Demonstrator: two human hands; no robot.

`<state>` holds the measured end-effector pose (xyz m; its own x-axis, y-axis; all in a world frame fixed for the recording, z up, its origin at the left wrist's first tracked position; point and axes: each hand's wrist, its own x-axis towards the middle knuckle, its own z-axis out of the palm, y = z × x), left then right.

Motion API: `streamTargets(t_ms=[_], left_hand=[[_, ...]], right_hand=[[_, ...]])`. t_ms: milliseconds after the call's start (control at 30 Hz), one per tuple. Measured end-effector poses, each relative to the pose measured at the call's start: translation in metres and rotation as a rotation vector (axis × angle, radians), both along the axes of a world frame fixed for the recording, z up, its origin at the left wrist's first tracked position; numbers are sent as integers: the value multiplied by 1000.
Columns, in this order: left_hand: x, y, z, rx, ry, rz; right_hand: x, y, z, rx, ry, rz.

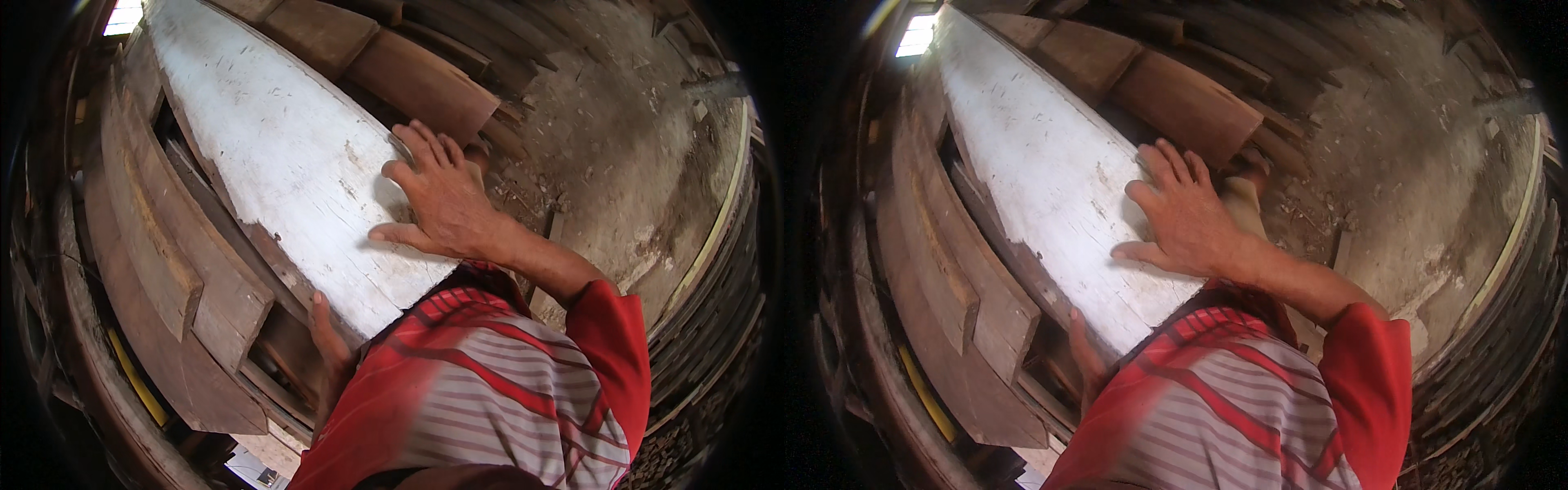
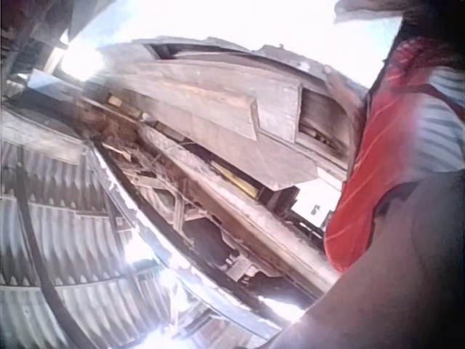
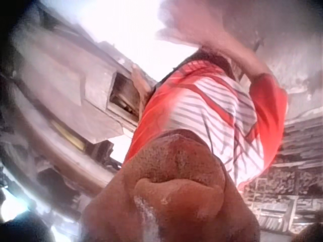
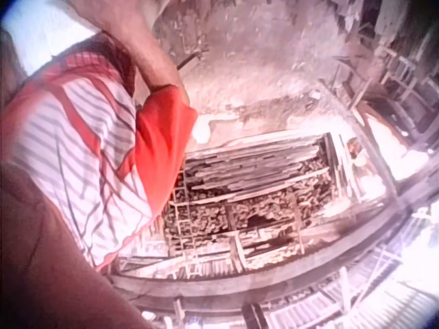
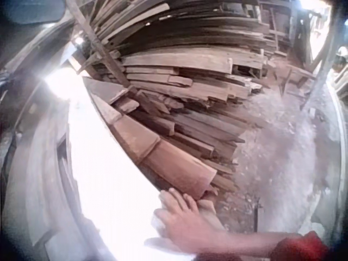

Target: The person sorts wooden planks by hand, lifting, turning over, feeling the surfaces, and rearranging the planks from a stack.

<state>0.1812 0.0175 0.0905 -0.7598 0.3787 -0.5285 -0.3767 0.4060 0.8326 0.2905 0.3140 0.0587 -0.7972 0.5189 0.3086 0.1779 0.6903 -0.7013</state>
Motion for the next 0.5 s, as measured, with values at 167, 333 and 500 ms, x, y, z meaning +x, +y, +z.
streamTargets(t_ms=[167, 333, 500], left_hand=[[6, 17, 15, 19, -188, 171], [5, 25, 18, 54, -244, 139], [9, 18, 12, 114, -2, -55]], right_hand=[[4, 4, 4, -21, 7, 49], [6, 3, 1, -66, 152, -113], [11, 4, 4, -217, 99, 26]])
